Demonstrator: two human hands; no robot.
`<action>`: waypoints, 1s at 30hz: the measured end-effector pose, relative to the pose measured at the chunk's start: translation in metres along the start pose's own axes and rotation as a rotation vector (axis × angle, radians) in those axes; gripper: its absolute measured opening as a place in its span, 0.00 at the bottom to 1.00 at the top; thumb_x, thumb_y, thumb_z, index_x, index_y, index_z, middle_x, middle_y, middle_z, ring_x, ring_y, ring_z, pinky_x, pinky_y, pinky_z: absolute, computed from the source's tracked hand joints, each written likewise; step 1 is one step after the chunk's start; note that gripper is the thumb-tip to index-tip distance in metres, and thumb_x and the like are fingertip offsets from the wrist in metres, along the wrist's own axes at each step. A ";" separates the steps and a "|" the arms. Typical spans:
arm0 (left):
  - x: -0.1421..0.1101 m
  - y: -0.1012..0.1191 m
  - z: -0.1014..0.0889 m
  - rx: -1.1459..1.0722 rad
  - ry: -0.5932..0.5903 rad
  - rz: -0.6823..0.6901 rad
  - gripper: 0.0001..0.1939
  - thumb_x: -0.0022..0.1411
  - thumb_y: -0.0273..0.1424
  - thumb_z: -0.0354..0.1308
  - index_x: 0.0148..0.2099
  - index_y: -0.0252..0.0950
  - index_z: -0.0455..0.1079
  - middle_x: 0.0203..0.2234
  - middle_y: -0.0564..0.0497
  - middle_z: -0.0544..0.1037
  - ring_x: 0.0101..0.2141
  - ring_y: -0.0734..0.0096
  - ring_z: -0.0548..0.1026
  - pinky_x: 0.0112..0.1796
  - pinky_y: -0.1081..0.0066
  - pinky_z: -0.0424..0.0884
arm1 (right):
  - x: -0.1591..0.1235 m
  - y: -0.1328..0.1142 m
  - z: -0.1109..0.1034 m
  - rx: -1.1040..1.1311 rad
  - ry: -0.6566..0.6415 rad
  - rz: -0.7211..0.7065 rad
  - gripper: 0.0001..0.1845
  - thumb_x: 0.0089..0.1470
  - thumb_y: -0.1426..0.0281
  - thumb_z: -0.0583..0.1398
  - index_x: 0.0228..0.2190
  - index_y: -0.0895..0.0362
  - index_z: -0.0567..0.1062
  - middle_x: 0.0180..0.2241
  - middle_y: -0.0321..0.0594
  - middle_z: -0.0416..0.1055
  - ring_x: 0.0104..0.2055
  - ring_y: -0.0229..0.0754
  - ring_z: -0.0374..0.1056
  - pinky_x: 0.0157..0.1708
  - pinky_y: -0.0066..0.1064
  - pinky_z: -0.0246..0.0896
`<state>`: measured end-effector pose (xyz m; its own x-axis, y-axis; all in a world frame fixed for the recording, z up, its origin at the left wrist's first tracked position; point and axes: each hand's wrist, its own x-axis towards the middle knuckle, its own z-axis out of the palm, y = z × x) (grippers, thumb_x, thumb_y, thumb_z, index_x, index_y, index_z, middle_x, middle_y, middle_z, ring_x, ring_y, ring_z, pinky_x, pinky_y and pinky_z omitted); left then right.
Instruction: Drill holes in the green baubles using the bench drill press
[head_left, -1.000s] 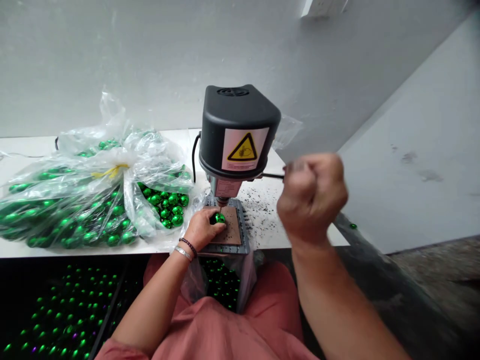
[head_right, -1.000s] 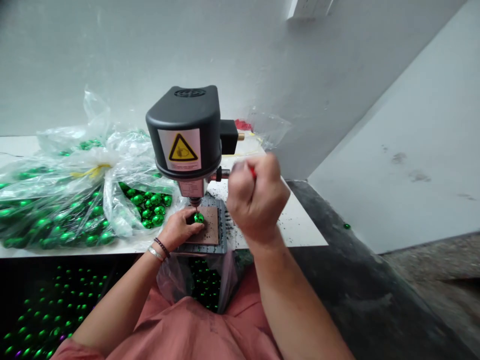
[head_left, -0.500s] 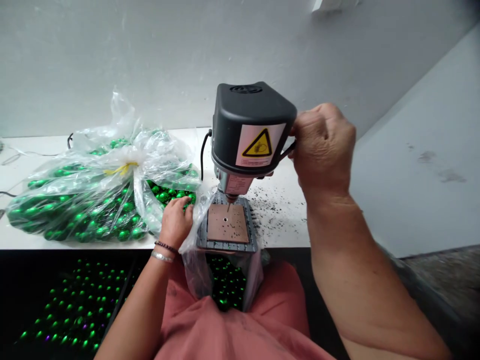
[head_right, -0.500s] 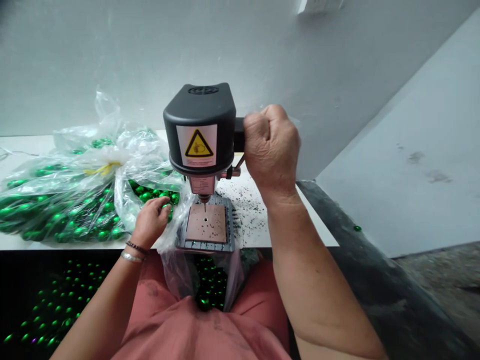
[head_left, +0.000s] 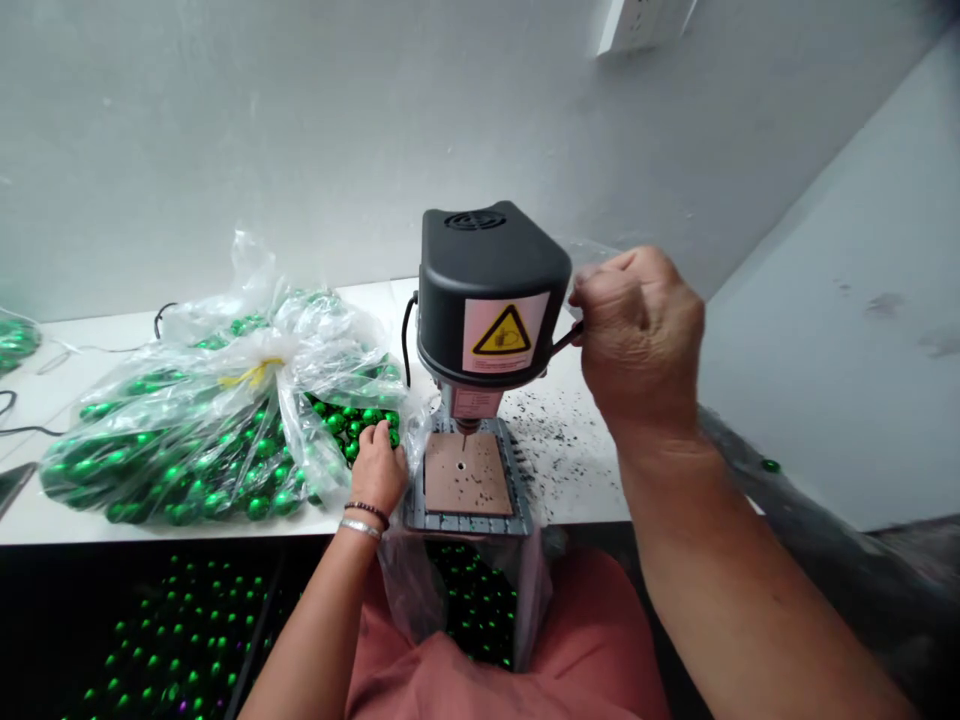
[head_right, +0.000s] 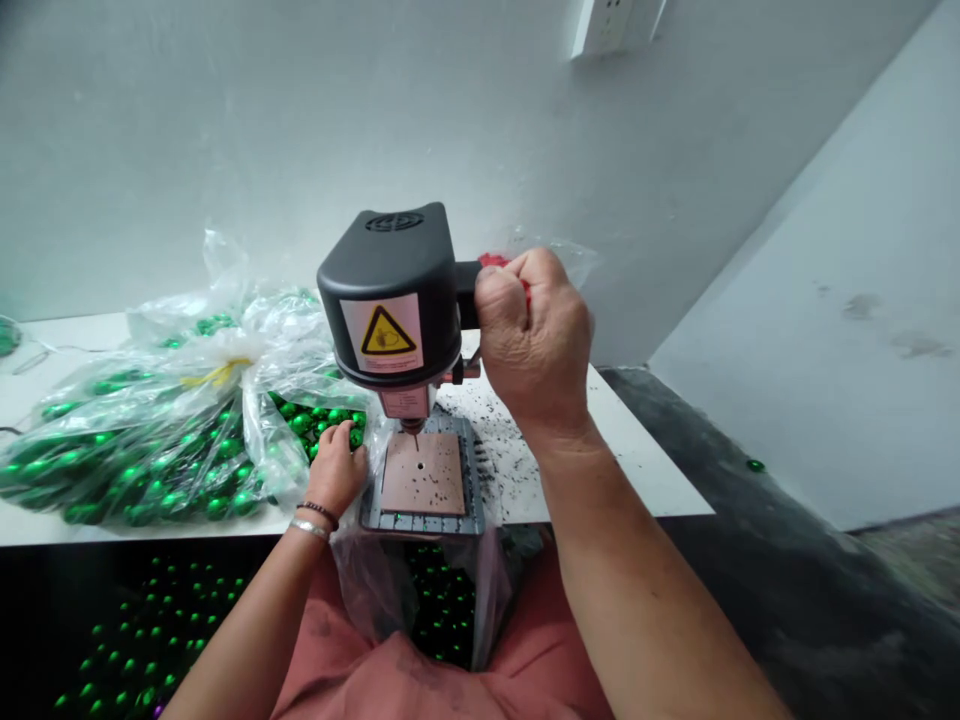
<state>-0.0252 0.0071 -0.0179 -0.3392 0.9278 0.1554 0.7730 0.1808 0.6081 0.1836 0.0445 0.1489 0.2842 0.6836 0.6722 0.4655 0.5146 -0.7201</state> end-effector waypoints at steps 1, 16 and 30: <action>-0.001 0.002 -0.005 -0.177 0.014 -0.045 0.21 0.52 0.26 0.54 0.51 0.31 0.64 0.46 0.37 0.68 0.46 0.56 0.69 0.44 0.62 0.66 | 0.000 -0.001 0.000 -0.001 -0.001 0.004 0.15 0.51 0.60 0.51 0.22 0.58 0.62 0.19 0.31 0.58 0.22 0.29 0.54 0.25 0.26 0.51; -0.026 0.038 -0.032 -1.272 -0.428 -0.490 0.18 0.48 0.27 0.60 0.44 0.31 0.67 0.30 0.49 0.74 0.27 0.72 0.75 0.22 0.78 0.66 | -0.007 -0.001 -0.004 0.066 0.033 -0.065 0.14 0.52 0.62 0.52 0.21 0.56 0.60 0.18 0.30 0.55 0.21 0.28 0.52 0.25 0.26 0.50; -0.013 0.038 0.005 -0.368 -0.364 -0.076 0.18 0.46 0.35 0.60 0.41 0.37 0.74 0.28 0.51 0.79 0.24 0.73 0.72 0.25 0.75 0.65 | -0.003 -0.002 -0.007 0.036 -0.032 -0.098 0.15 0.53 0.61 0.49 0.21 0.56 0.56 0.19 0.29 0.50 0.22 0.27 0.46 0.26 0.24 0.45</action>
<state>0.0113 0.0038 -0.0007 -0.1286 0.9817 -0.1406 0.4919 0.1863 0.8505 0.1880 0.0376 0.1494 0.2115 0.6454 0.7340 0.4594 0.5972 -0.6575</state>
